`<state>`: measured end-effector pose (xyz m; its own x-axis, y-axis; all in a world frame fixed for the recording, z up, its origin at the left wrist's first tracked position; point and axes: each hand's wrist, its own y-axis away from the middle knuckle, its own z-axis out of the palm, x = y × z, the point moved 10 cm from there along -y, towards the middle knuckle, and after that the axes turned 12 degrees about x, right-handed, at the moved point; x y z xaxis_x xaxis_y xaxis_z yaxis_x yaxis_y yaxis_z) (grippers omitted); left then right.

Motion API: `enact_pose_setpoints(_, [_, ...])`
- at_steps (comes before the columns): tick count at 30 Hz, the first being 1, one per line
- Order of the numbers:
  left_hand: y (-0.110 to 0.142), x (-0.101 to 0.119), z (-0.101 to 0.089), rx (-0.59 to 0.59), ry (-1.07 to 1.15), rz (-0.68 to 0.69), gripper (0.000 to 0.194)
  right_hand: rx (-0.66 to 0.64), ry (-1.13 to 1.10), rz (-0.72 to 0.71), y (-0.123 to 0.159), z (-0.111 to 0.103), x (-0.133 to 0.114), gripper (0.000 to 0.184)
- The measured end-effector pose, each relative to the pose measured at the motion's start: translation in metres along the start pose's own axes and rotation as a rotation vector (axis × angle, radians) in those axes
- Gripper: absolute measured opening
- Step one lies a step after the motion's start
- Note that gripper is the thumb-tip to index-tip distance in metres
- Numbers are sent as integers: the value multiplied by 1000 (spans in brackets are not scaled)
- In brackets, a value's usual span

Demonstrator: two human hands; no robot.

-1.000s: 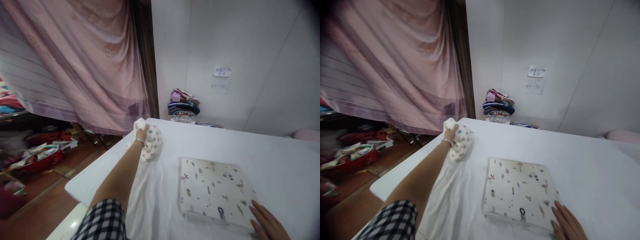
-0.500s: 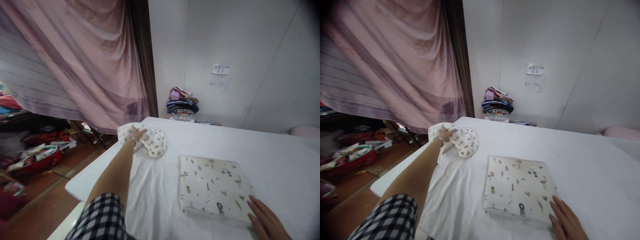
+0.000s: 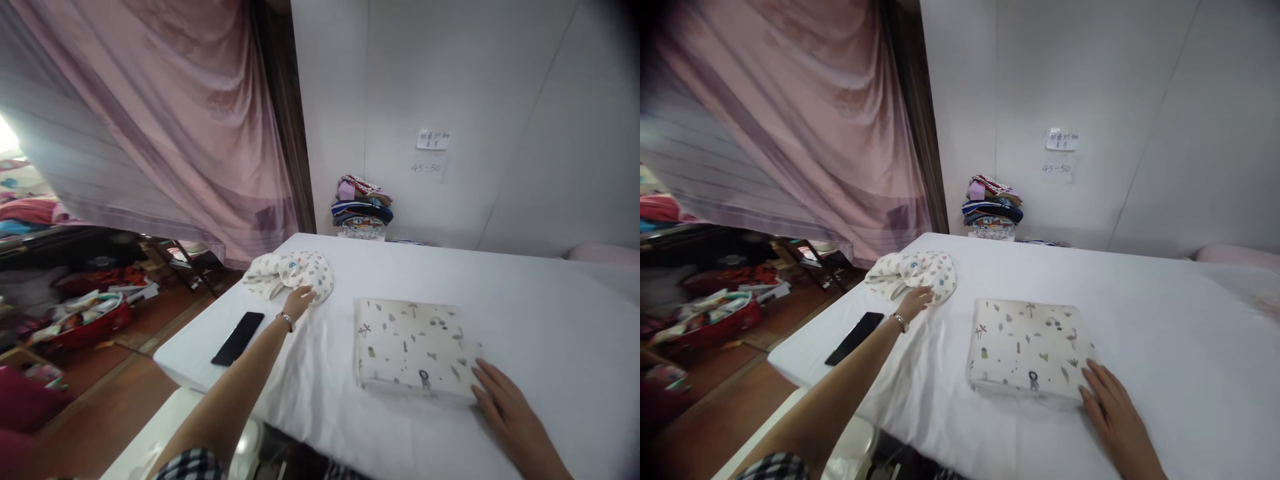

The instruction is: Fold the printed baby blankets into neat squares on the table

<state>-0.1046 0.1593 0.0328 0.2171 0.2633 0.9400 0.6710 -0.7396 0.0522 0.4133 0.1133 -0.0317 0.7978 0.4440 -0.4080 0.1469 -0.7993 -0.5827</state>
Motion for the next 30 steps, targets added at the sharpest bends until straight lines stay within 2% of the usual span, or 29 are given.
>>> enact_pose_setpoints(3, [52,-20,38,-134,-14,-83,37,-21,-80,83,-6,-5,-7,45])
enact_pose_setpoints(5, [88,-33,62,-216,-14,-137,41,-38,-166,187,-11,-11,-10,46])
enact_pose_setpoints(8, [132,-44,89,-310,4,-188,49,-10,-288,491,-13,-22,3,49])
enact_pose_setpoints(10, [149,-45,96,-320,7,-198,56,-10,-313,694,-8,-27,17,54])
enact_pose_setpoints(12, [160,-45,99,-317,-9,-227,60,-53,-306,795,-6,-27,27,59])
enact_pose_setpoints(15, [174,-44,105,-397,-83,-280,49,-134,-299,833,-10,-23,36,62])
enact_pose_setpoints(17, [183,-39,109,-463,-111,-279,44,-175,-303,880,-11,-20,40,65])
enact_pose_setpoints(19, [186,-31,111,-475,-72,-258,42,-206,-331,947,-11,-17,41,69])
enact_pose_setpoints(24, [175,-17,106,-378,215,-271,42,-259,-590,1045,-8,-11,17,76])
enact_pose_setpoints(27, [167,-32,98,-310,174,-373,33,-257,-692,1048,-1,-9,1,76])
enact_pose_setpoints(30, [169,-44,92,-327,127,-434,33,-230,-727,1055,8,-10,-3,73])
